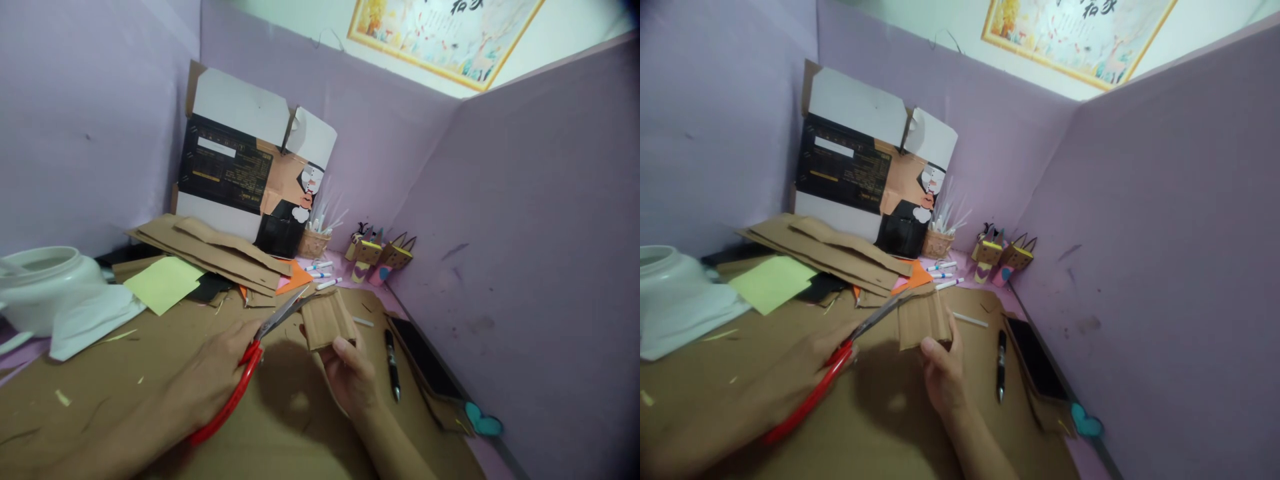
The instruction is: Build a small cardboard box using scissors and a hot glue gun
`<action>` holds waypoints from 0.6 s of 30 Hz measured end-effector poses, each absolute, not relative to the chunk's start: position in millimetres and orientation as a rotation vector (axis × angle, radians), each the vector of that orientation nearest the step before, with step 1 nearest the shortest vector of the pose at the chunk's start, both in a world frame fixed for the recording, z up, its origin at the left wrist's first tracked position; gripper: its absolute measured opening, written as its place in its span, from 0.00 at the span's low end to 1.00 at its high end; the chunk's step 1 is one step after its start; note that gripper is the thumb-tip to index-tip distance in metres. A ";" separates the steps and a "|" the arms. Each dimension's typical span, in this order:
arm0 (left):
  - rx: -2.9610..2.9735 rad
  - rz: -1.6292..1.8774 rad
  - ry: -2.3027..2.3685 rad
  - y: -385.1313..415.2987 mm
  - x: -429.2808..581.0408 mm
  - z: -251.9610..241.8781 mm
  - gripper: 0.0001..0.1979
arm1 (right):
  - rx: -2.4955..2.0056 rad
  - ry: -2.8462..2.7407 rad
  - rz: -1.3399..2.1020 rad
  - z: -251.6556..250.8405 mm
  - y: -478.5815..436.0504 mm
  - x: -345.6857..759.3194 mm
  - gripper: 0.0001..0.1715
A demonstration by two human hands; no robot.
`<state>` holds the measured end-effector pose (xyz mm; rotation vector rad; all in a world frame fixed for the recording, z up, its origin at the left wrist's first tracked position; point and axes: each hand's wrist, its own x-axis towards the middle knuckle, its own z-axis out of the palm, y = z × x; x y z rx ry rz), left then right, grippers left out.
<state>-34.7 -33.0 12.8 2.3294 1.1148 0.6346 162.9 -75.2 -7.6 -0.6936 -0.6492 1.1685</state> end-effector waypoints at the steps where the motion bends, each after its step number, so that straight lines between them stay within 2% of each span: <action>1: 2.311 0.623 1.079 -32.4 -35.0 15.2 0.17 | -0.689 -0.644 1.175 -7.9 -74.9 163.3 0.49; 5: 2.318 0.665 1.068 -27.6 -38.5 18.1 0.17 | -0.696 -0.623 1.133 -8.5 -72.6 166.1 0.50; 9: 2.485 0.732 1.225 -19.9 -46.1 6.3 0.17 | -0.710 -0.618 1.094 -7.6 -70.0 171.7 0.45; 13: 2.678 0.765 1.087 -14.9 -53.4 -6.8 0.19 | -0.699 -0.645 1.059 -5.5 -70.0 177.8 0.40; 18: 2.717 0.758 1.067 -14.2 -55.4 -13.6 0.19 | -0.715 -0.671 1.000 -1.8 -71.7 179.6 0.39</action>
